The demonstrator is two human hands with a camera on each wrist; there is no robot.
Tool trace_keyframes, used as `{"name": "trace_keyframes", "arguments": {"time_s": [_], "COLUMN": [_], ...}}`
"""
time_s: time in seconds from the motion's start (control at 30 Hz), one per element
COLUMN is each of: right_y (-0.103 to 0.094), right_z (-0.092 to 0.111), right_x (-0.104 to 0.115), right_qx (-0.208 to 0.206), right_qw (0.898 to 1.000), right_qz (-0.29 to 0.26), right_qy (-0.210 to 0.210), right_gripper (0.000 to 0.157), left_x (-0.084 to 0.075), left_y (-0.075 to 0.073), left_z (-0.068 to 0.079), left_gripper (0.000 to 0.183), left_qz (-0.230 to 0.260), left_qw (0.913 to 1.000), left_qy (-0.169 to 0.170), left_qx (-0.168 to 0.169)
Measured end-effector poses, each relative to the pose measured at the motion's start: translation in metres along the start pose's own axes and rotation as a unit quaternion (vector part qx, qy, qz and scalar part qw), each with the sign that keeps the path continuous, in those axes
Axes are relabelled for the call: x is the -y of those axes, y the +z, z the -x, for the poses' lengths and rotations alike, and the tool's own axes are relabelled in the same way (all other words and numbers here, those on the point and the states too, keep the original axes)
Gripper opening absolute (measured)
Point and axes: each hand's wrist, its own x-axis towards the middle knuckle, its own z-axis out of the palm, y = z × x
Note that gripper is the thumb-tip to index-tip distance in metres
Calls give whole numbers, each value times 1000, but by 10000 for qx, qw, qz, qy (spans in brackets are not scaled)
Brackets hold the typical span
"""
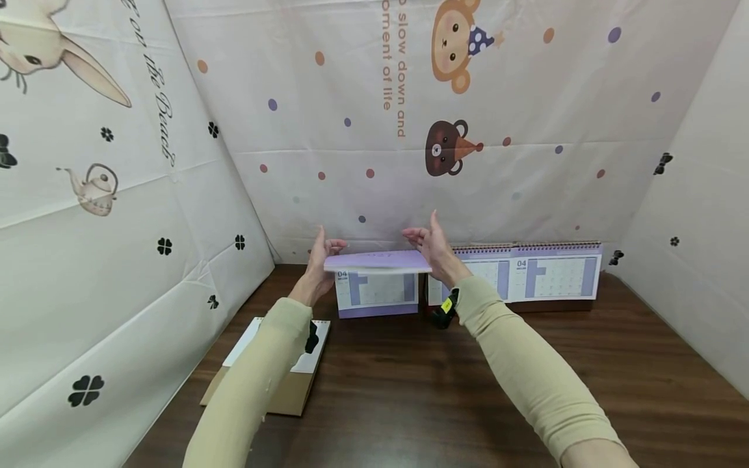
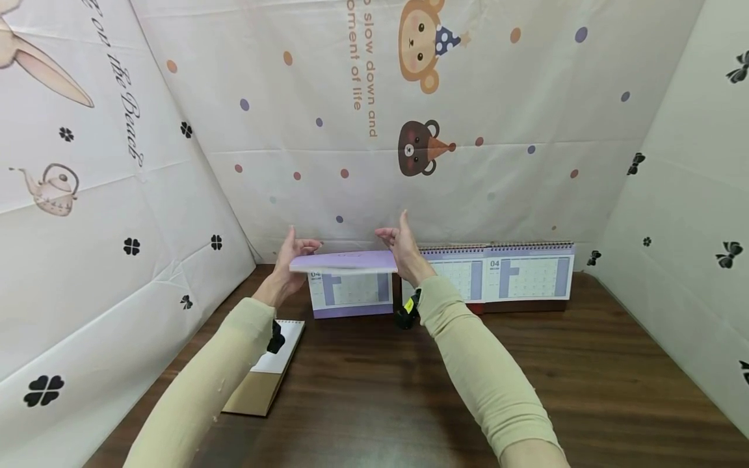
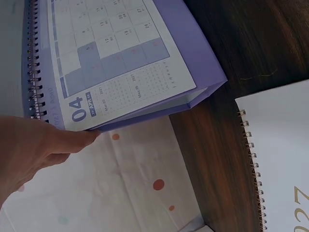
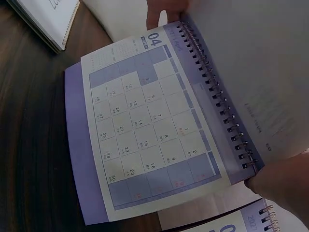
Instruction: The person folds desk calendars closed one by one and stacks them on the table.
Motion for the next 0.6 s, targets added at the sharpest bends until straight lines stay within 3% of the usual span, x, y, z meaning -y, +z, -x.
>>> {"name": "trace_keyframes", "arguments": {"time_s": [0.17,0.4,0.6], "right_y": [3,0,-4], "right_z": [1,-7,-14], "right_x": [3,-5,-16], "right_qx": [-117,-100,23], "right_qw": [9990,9990,9969], "right_qz": [417,421,735], "right_qy": [-106,123,287], "right_gripper": [83,80,75], "left_x": [0,2,1], "left_y": [-2,-6,-9], "left_z": [-3,-4,0], "left_gripper": [57,29,26], "left_qz": [-177,-220,-833], "left_qw": [9995,9989,9945], "left_qy": [-256,-259,-288], "left_qx": [-103,332,561]}}
